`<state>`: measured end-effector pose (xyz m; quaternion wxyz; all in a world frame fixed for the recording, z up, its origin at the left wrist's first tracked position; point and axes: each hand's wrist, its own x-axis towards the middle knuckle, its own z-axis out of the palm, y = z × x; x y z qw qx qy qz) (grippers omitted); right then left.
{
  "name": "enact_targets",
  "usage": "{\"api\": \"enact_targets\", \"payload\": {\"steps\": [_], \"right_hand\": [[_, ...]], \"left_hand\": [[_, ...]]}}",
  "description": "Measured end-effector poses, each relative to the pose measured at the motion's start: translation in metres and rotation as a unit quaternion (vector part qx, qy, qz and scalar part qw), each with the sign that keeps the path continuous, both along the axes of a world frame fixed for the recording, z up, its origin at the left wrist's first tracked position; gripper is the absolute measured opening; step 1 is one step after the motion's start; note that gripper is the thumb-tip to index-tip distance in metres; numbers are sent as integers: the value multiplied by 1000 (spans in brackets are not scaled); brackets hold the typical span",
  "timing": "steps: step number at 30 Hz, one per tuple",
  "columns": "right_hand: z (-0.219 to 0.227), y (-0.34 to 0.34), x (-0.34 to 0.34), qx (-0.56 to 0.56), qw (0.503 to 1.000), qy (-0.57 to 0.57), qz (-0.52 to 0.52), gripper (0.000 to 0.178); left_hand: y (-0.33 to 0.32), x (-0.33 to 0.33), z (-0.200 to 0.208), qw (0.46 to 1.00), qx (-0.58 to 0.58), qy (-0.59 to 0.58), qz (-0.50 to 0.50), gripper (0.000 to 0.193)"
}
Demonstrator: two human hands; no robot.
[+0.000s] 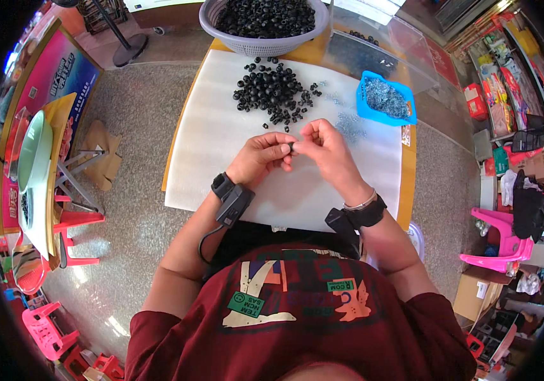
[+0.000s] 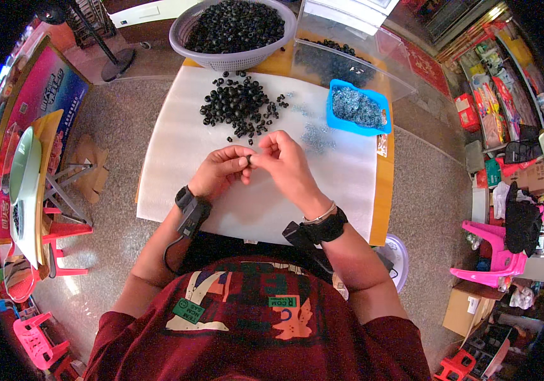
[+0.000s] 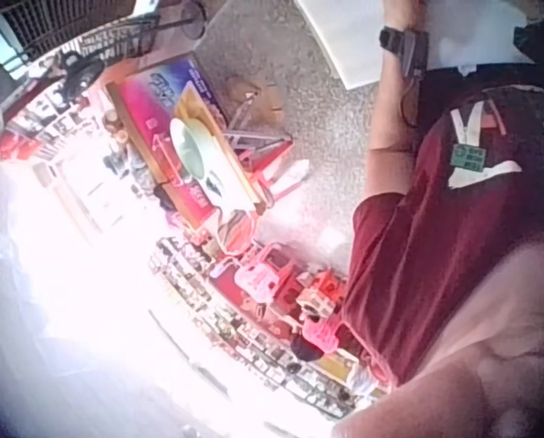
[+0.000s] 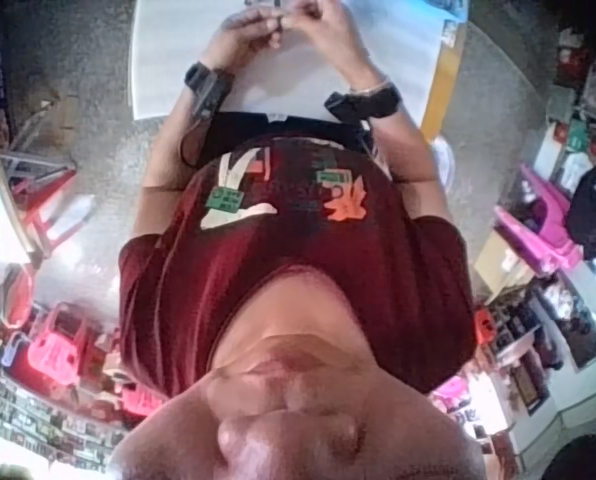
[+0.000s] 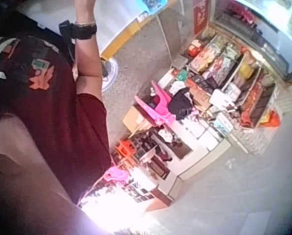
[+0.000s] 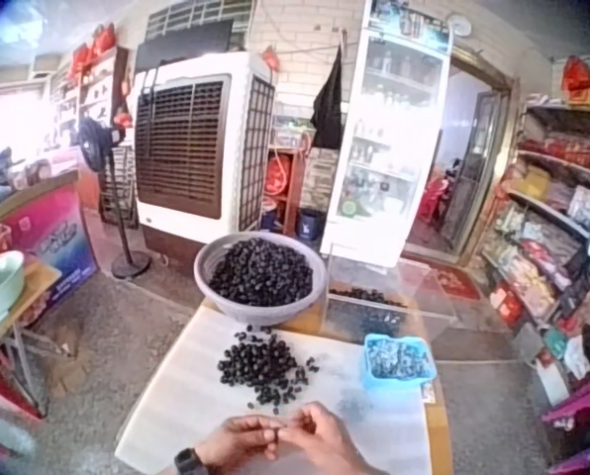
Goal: The recorder is sorting small black plastic parts and placing them into different containers.
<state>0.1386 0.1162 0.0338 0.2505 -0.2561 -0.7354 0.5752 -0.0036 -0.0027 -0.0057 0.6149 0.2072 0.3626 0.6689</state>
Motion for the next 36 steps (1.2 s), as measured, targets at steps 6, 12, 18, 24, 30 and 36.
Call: {"api": "enact_targets", "payload": {"steps": [6, 12, 18, 24, 30, 36], "right_hand": [[5, 18, -2, 76, 991, -103, -24, 9], [-17, 5, -31, 369, 924, -104, -8, 9], [-24, 4, -39, 420, 899, -126, 1, 10], [-29, 8, -25, 440, 889, -125, 1, 14], [5, 1, -10, 106, 994, -21, -2, 14], [18, -11, -15, -144, 982, 109, 52, 11]], "left_hand": [[-3, -14, -8, 972, 128, -133, 143, 27], [-1, -14, -5, 974, 126, -124, 143, 24], [-2, -13, -5, 979, 107, -123, 123, 24], [-1, -9, 2, 986, 67, -89, 121, 24], [0, -7, 3, 990, 49, -81, 104, 23], [1, -5, 2, 995, 48, -42, 71, 22]]}}
